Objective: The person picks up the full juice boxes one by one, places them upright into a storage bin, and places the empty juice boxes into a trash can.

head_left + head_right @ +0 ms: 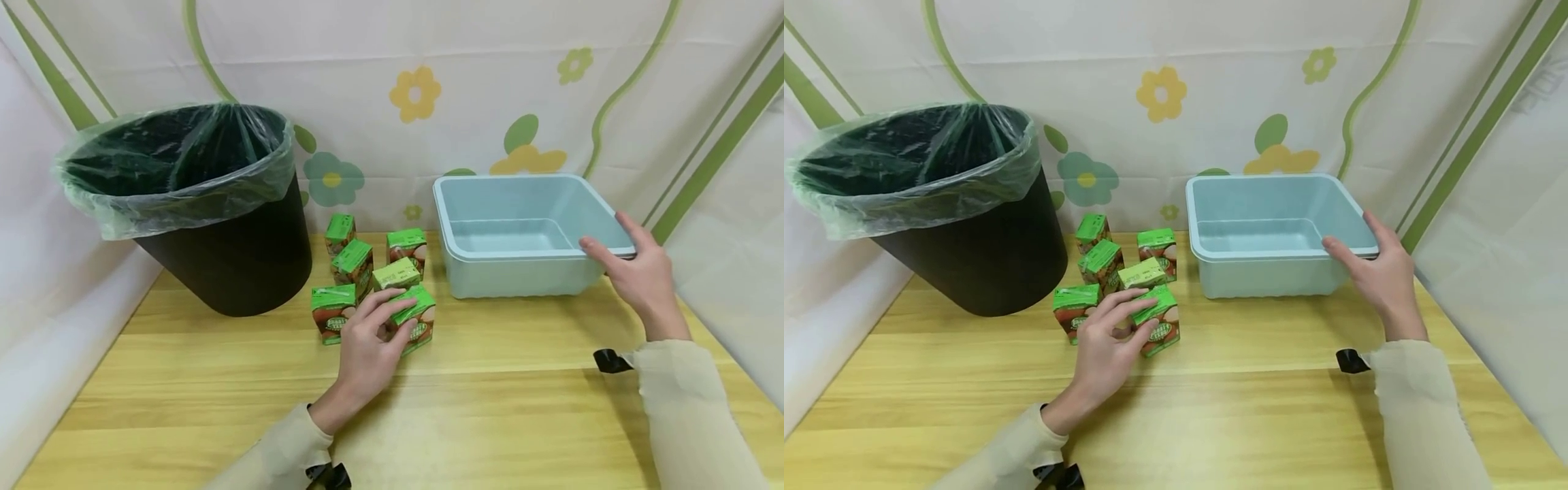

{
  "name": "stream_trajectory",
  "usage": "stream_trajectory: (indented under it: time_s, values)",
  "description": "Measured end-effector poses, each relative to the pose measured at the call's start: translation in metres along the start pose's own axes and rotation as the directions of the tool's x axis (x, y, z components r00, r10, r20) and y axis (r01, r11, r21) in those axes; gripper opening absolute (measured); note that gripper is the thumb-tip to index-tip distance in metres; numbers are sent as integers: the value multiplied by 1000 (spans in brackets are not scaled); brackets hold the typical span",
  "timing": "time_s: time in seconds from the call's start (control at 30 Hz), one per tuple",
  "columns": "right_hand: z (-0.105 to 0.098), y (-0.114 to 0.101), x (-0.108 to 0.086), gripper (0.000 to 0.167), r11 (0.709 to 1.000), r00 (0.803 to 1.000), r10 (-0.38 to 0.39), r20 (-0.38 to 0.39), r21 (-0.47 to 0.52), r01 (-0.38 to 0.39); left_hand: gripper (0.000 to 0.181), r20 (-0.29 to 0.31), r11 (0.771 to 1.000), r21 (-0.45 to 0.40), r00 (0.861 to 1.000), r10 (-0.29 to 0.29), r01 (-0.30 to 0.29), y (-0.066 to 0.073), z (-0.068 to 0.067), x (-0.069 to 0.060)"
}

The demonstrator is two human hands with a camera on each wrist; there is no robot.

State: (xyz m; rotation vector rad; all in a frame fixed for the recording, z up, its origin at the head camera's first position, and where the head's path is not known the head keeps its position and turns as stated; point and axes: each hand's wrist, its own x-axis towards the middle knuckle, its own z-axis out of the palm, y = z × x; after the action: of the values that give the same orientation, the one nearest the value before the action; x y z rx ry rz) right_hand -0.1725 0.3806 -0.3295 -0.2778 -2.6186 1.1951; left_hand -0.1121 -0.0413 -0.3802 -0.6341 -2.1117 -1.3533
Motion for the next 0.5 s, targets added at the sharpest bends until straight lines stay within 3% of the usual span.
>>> stream_trajectory:
  time_s: [0.5]
  values:
    - [-1, -2, 0, 89, 1000, 1000, -1, -7, -6, 1, 28, -16, 995, -95, 999, -29, 27, 6, -3, 4]
